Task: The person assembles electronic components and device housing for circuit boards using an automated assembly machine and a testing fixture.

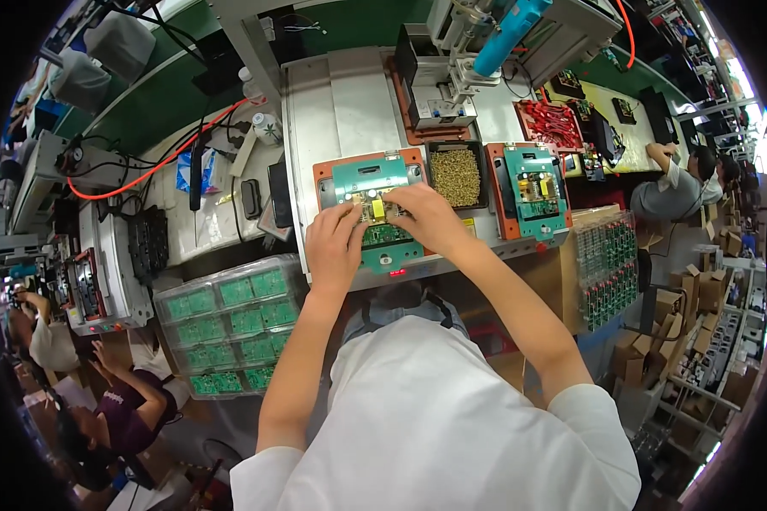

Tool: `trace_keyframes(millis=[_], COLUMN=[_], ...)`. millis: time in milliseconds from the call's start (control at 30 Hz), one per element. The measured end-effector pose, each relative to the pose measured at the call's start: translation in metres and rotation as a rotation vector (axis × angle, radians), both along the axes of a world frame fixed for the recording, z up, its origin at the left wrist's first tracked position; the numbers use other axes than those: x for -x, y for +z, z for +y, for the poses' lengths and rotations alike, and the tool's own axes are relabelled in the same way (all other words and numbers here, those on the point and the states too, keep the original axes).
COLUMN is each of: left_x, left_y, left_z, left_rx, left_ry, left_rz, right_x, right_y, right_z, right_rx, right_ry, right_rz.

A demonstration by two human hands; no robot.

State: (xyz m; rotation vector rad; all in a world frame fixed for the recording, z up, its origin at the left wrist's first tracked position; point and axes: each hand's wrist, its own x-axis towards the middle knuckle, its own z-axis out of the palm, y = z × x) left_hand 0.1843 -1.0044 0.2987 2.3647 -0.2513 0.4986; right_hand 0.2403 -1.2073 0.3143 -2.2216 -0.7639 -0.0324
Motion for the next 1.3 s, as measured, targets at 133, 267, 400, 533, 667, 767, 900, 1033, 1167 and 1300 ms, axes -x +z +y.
trace_keyframes(millis=[133,267,400,533,667,767,900,1033,1167,1300], left_x=[-0.003,0.033,0.103,0.112,0.105,0.105,0.107,0.105,0.095,0.086], left_y=[0.001,-0.014,-0.056,-0.069,-0.064,-0.06,-0.069,-0.065,-0.043,-0.007], left_z=[0.007,0.048,0.1,0.102,0.106,0.101,0.108,0.12,0.137,0.123], left_rx=[0.096,0.262,0.431,0.421,0.486,0.437,0.362,0.539,0.521,0.43], left_ry=[-0.047,0.116,0.191,0.248,0.172,0.19,0.187,0.183,0.33,0.469], left_rz=[0.12,0.178,0.558,0.623,0.642,0.629,0.528,0.599,0.489,0.25], right_x=[-0.001,0.02,0.072,0.1,0.09,0.085,0.08,0.081,0.08,0.076], right_y=[0.004,0.042,0.048,0.015,0.0,-0.006,-0.022,-0.014,0.012,0.017], right_z=[0.002,-0.01,-0.026,-0.077,-0.154,-0.156,-0.156,-0.165,-0.179,-0.201], right_rx=[0.041,0.015,-0.314,-0.204,-0.099,0.076,0.132,0.322,0.286,0.452], right_ry=[-0.011,-0.159,-0.439,-0.84,-1.131,-1.085,-0.98,-0.667,-0.486,-0.227], right_rz=[0.004,-0.108,0.128,0.075,0.1,0.191,0.155,-0.085,-0.023,-0.262])
